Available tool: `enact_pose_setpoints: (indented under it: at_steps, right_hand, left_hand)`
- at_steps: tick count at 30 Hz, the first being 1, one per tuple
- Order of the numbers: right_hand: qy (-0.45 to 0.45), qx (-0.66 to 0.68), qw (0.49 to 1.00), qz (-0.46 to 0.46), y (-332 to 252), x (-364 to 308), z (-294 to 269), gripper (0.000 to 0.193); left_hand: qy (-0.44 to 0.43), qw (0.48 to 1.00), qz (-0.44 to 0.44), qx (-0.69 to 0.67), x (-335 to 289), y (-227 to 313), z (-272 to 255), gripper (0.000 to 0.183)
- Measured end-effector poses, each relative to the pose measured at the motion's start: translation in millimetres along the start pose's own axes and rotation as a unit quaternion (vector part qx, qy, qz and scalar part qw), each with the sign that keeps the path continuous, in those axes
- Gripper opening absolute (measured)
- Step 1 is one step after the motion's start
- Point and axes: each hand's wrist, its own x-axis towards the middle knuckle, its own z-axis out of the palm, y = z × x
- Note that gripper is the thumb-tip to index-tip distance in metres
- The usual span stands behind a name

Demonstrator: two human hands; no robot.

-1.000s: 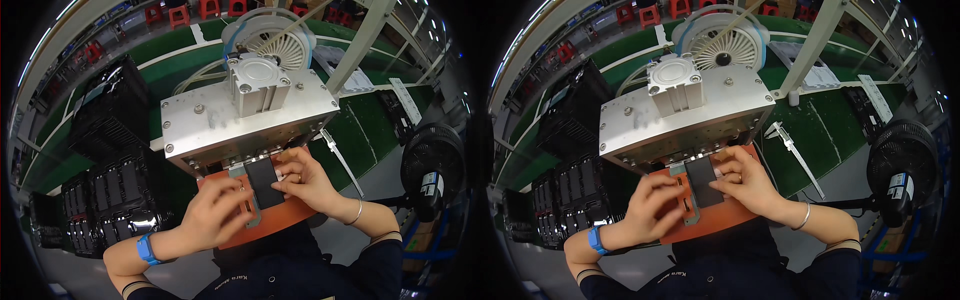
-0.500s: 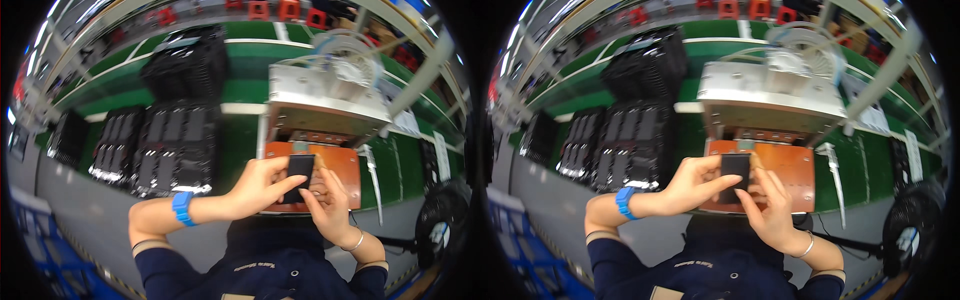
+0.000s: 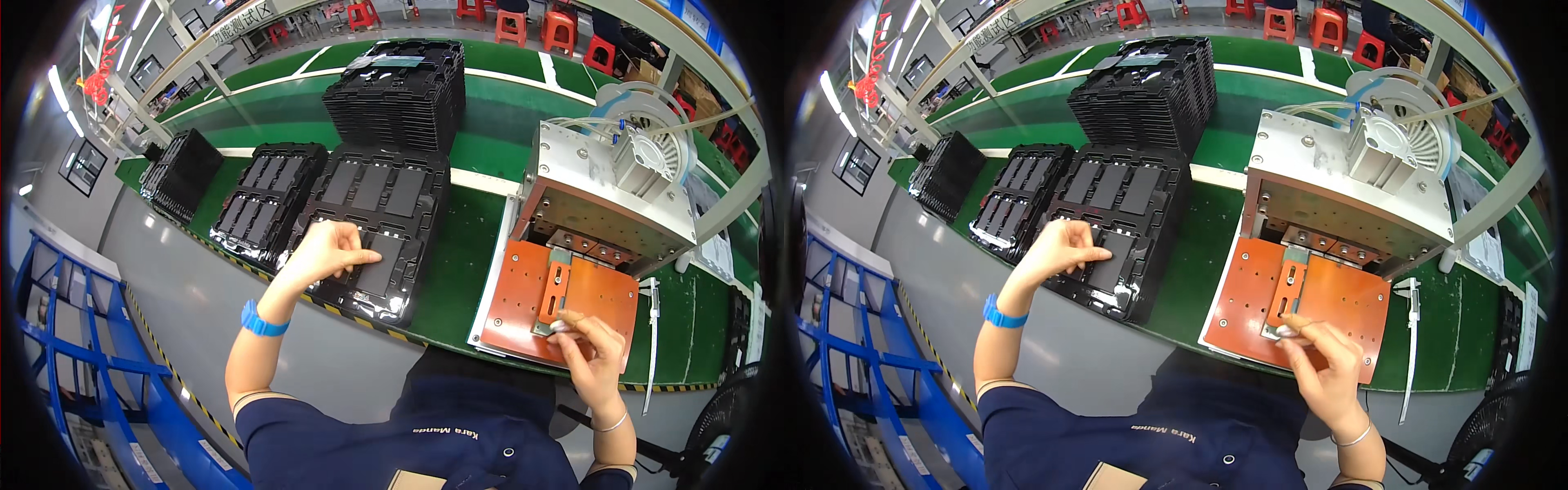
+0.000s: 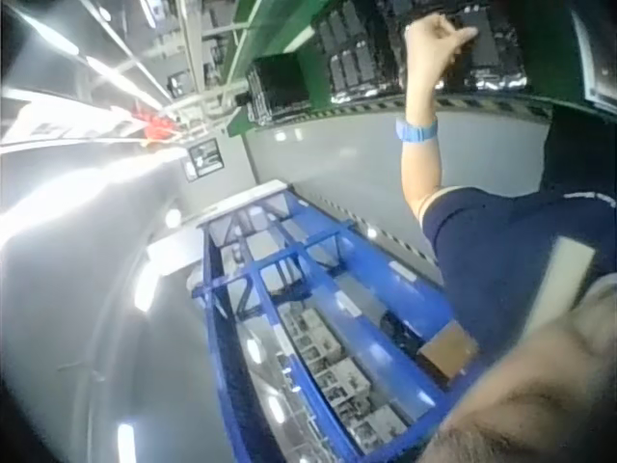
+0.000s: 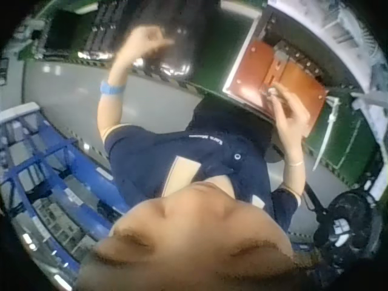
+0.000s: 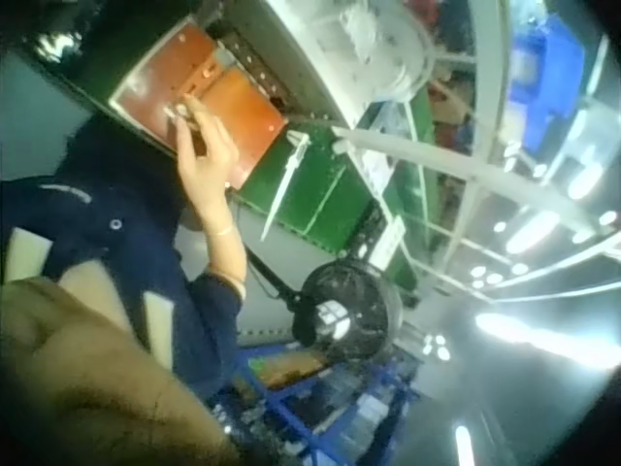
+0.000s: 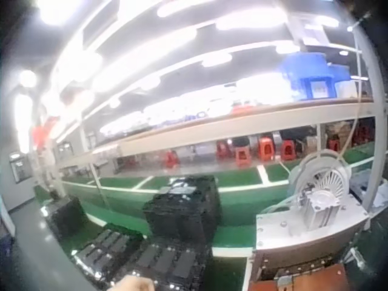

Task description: The person places black rectangular electronic components into a silver and orange jig on a green workbench. They use a caliper to measure the components and a small tool to adjust or secure them within the jig. The person repeatedly picks up components from a stack, processes them in the jig, and places them back into the stack.

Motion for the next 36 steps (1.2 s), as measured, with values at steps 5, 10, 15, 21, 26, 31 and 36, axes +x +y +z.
enact_pose_setpoints:
  at_steps: [5,10,15,21,26,31,36]
  right_hand:
    - [0.031,0.011,0.999,0.008,19.2,1.8,-3.6,0.015]
    - [0.039,-0.031,0.998,-0.036,17.1,2.3,2.8,0.008]
    - [0.046,-0.075,0.994,-0.072,17.0,-0.1,3.4,0.009]
    - [0.051,-0.079,0.993,-0.066,16.1,0.5,6.2,0.009]
    - [0.036,-0.058,0.996,-0.048,16.7,-1.3,5.1,0.009]
    - [0.045,-0.051,0.997,-0.019,20.8,-3.6,5.7,0.010]
    - [0.042,-0.051,0.997,-0.028,17.9,-2.0,5.9,0.010]
  left_hand:
    - [0.391,0.848,0.093,0.345,-16.7,-43.1,-32.9,0.035]
    - [0.243,0.959,-0.070,0.128,-30.7,-68.5,-38.3,0.045]
    - [0.250,0.963,-0.067,0.074,-32.9,-81.1,-38.1,0.048]
    - [0.238,0.952,-0.069,-0.179,-41.2,-81.0,-48.1,0.042]
    - [0.155,0.896,-0.053,-0.413,-36.5,-80.0,-52.7,0.039]
    - [0.164,0.869,-0.011,-0.466,-28.5,-88.8,-65.7,0.045]
    - [0.237,0.869,-0.007,-0.434,-26.8,-146.4,-134.9,0.048]
